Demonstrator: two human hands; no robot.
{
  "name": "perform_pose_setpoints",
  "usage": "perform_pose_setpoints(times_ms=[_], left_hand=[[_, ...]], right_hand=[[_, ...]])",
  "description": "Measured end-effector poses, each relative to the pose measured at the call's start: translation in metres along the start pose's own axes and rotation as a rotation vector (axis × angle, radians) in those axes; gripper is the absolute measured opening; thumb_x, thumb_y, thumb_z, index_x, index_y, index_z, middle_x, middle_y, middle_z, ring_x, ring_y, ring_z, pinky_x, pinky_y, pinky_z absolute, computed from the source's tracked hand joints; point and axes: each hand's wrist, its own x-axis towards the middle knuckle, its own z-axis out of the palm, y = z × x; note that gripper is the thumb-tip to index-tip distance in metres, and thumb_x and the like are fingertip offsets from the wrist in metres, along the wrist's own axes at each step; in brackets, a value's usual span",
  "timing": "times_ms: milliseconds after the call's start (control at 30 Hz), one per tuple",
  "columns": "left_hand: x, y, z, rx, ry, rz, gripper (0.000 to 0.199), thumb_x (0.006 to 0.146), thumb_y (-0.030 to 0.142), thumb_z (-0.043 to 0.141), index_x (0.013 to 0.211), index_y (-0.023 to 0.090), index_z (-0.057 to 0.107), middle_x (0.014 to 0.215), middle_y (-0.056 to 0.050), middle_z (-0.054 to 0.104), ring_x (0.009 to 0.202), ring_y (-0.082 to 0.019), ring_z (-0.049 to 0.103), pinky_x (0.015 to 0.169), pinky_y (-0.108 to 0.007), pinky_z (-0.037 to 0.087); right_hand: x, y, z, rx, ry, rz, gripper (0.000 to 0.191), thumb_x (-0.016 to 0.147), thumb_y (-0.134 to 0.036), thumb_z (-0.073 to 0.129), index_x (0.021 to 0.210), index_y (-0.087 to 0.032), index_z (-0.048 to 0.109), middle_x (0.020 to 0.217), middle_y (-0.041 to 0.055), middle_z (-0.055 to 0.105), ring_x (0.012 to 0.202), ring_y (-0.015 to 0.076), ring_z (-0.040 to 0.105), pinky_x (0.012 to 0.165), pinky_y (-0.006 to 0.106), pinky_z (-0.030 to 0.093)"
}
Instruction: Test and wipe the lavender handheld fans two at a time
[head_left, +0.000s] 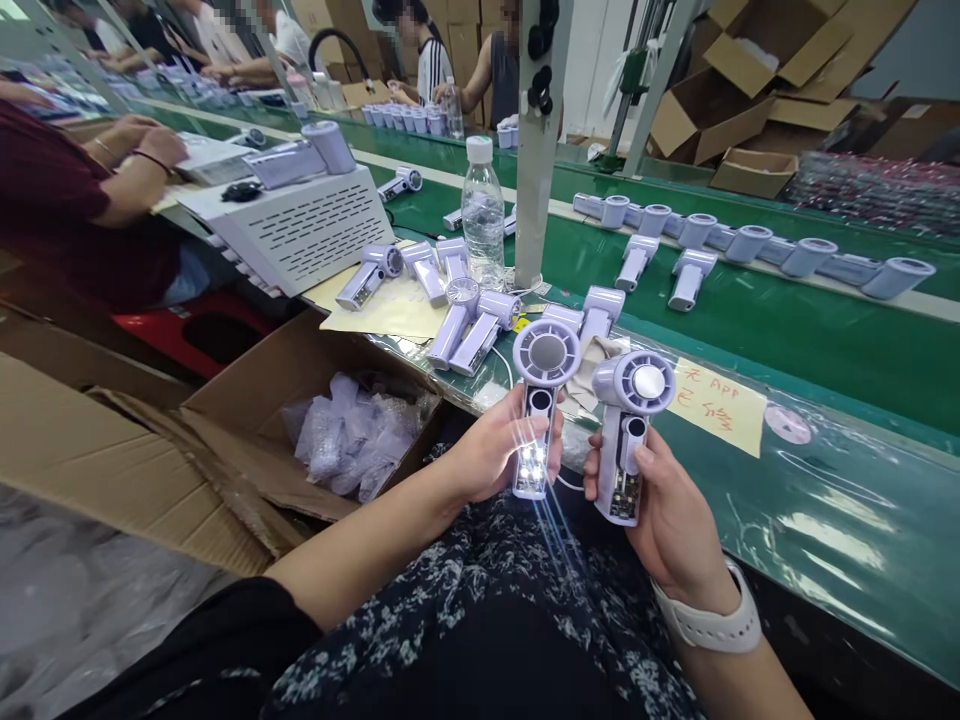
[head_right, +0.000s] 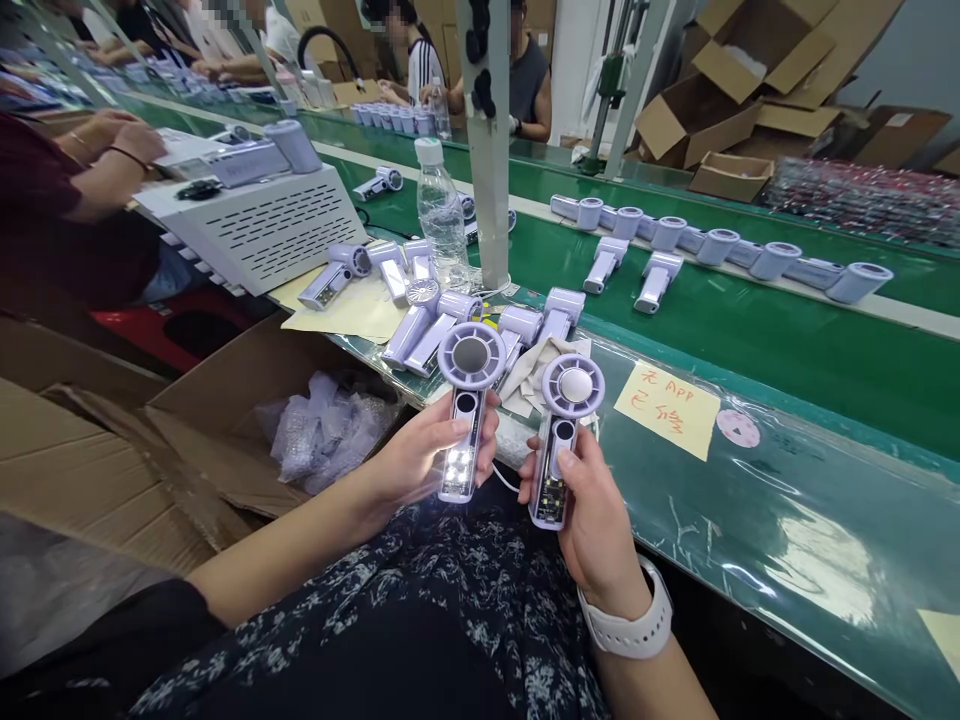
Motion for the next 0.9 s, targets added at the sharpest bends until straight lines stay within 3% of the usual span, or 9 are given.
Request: perform_pose_setpoints(times_ms=[233, 333, 433, 567, 733, 900], left_hand=[[-0.001, 0.004, 0.005, 0.068, -0.099, 0.051, 0.043, 0.082, 0.043, 0.079, 0.107, 0.019, 0.052, 0.087, 0.000, 0.063, 0.061, -0.016, 0.067, 0.055, -0.031, 0.058], [-0.001, 0.002, 0.004, 0.159, -0.040, 0.069, 0.045, 0.082, 0.044, 0.080, 0.103, 0.019, 0.050, 0.086, -0.001, 0.066, 0.060, -0.017, 0.070, 0.056, -0.030, 0.058], [0.000, -0.001, 0.004, 0.225, 0.059, 0.042, 0.060, 0.077, 0.049, 0.086, 0.111, 0.022, 0.044, 0.086, -0.001, 0.070, 0.058, -0.019, 0.071, 0.054, -0.030, 0.058], [0.000, -0.004, 0.007, 0.210, 0.060, 0.027, 0.057, 0.089, 0.070, 0.064, 0.112, 0.024, 0.039, 0.082, -0.003, 0.074, 0.054, -0.020, 0.071, 0.047, -0.030, 0.056], [-0.012, 0.006, 0.020, 0.141, -0.067, 0.073, 0.042, 0.097, 0.056, 0.057, 0.117, 0.025, 0.038, 0.088, -0.003, 0.076, 0.066, -0.023, 0.076, 0.058, -0.033, 0.060], [-0.023, 0.017, 0.030, 0.138, -0.101, 0.072, 0.044, 0.094, 0.056, 0.066, 0.118, 0.027, 0.042, 0.090, -0.001, 0.073, 0.071, -0.020, 0.075, 0.066, -0.033, 0.060]], right_hand=[[-0.002, -0.005, 0.003, -0.023, -0.018, -0.027, 0.033, 0.088, -0.039, 0.076, 0.115, -0.022, 0.066, 0.095, 0.0042, 0.067, 0.073, 0.0163, 0.065, 0.060, 0.028, 0.058], [-0.001, -0.004, 0.002, -0.044, 0.006, -0.029, 0.031, 0.087, -0.039, 0.076, 0.111, -0.022, 0.066, 0.094, 0.0046, 0.068, 0.072, 0.0165, 0.065, 0.059, 0.028, 0.058], [0.000, -0.003, 0.000, -0.010, 0.003, -0.021, 0.027, 0.094, -0.046, 0.067, 0.102, -0.021, 0.068, 0.087, 0.0052, 0.069, 0.065, 0.0161, 0.064, 0.057, 0.029, 0.056], [-0.002, -0.006, 0.002, 0.058, -0.078, -0.018, 0.049, 0.103, -0.059, 0.047, 0.091, -0.020, 0.073, 0.075, 0.0057, 0.069, 0.057, 0.0158, 0.062, 0.057, 0.030, 0.056], [-0.019, -0.014, 0.011, 0.136, 0.026, 0.008, 0.037, 0.096, -0.059, 0.065, 0.103, -0.026, 0.080, 0.097, 0.0078, 0.081, 0.082, 0.0257, 0.077, 0.067, 0.038, 0.067], [-0.031, -0.026, 0.016, 0.113, 0.003, -0.087, 0.028, 0.100, -0.047, 0.064, 0.107, -0.027, 0.081, 0.104, 0.0077, 0.083, 0.090, 0.0288, 0.080, 0.074, 0.044, 0.069]])
